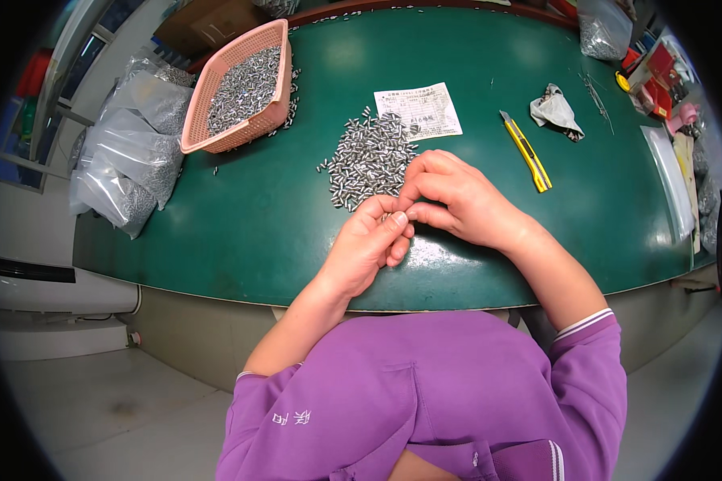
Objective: The person is manually counting and inspecting small metallic components on a workbench.
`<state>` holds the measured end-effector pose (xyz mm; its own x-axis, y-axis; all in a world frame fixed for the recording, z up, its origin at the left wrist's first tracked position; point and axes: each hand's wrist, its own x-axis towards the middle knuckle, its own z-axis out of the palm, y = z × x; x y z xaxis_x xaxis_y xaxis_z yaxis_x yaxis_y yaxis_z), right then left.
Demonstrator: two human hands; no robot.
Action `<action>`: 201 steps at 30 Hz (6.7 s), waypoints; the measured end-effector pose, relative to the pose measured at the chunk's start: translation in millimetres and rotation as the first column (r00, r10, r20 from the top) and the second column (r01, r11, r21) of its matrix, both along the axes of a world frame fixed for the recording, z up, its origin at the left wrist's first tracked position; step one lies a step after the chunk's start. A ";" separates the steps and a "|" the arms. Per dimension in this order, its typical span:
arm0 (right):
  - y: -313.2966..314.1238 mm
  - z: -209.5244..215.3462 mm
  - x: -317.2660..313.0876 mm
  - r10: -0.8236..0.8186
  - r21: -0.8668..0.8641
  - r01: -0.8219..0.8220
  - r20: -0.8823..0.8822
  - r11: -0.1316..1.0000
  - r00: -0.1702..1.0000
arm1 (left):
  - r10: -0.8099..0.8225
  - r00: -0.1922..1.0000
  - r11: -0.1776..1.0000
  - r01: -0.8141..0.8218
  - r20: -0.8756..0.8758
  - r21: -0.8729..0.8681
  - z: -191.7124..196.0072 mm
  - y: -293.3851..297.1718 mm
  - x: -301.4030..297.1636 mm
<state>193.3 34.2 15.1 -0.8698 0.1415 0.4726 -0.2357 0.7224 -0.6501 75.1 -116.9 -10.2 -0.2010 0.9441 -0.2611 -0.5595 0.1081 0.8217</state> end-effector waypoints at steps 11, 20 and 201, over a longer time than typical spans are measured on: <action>12.0 2.0 5.8 -0.154 0.085 0.142 0.147 0.986 0.977 | 0.005 0.995 0.998 -0.012 0.100 0.066 -1.2 -0.7 -5.0; 11.5 3.0 11.5 -0.052 0.144 0.001 0.346 0.990 0.937 | 0.038 0.995 0.996 -0.046 0.094 0.081 -0.5 0.9 -2.8; 35.5 -28.6 1.6 -0.359 0.291 0.340 0.014 0.894 0.933 | -0.087 0.990 0.991 0.075 0.109 0.109 31.5 52.0 -49.0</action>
